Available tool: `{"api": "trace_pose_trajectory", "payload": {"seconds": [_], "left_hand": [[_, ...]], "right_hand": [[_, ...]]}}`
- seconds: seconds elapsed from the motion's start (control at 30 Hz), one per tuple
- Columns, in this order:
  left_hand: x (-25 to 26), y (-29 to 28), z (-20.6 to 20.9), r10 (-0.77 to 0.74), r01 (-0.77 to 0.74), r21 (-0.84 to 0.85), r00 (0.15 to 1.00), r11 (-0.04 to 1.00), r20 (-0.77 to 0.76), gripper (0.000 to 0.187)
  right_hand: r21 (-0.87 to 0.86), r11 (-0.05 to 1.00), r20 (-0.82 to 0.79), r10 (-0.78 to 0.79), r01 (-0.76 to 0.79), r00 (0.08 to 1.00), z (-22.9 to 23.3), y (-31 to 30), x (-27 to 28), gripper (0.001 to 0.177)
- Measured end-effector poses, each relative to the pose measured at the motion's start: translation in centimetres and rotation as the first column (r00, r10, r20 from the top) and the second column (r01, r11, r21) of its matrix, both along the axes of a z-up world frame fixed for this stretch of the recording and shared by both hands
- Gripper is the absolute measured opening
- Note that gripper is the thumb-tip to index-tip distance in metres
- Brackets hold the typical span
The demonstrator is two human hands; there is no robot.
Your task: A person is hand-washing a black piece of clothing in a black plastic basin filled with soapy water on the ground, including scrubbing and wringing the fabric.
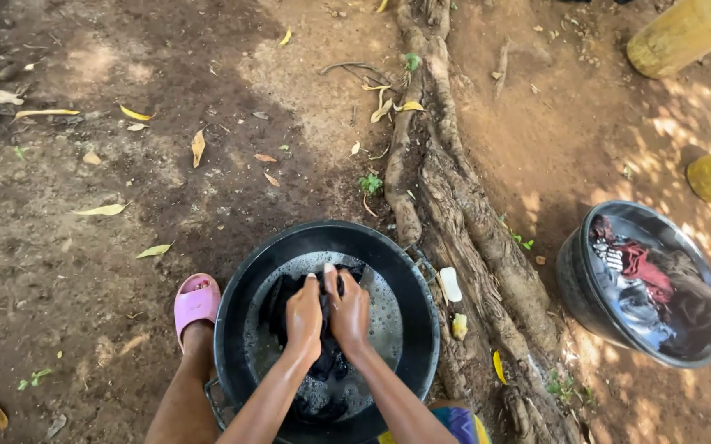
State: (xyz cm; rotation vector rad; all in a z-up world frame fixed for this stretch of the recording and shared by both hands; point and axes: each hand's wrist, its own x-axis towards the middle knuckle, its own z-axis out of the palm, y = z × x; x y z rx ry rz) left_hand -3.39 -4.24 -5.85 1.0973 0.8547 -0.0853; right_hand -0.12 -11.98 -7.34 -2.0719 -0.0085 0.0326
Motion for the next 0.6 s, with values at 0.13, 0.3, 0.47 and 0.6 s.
{"api": "trace_pose_trajectory", "payload": {"seconds": [0.13, 0.3, 0.47, 0.6], "left_hand": [[0.5, 0.2, -1.1, 0.111, -0.105, 0.109, 0.992, 0.989, -0.052, 0.045], [0.5, 0.9, -2.9, 0.101, -0.1, 0.034, 0.994, 0.994, -0.045, 0.049], [0.2, 0.7, 0.5, 0.097, -0.097, -0.003, 0.995, 0.995, -0.037, 0.045], [0.4, 0.5, 0.7, 0.077, -0.077, 0.019, 0.997, 0.997, -0.025, 0.052]], "right_hand": [[-0.024, 1.0, -0.066, 0.006, -0.007, 0.998, -1.1, 0.2, 0.6, 0.057], [-0.034, 0.999, -0.08, 0.039, -0.042, 0.996, -0.9, 0.6, 0.3, 0.057], [-0.003, 0.993, -0.159, 0.12, -0.122, 0.98, -1.1, -0.6, 1.3, 0.048], [0.052, 0.994, -0.184, 0.104, -0.096, 0.977, -0.4, -0.4, 1.3, 0.042]]}}
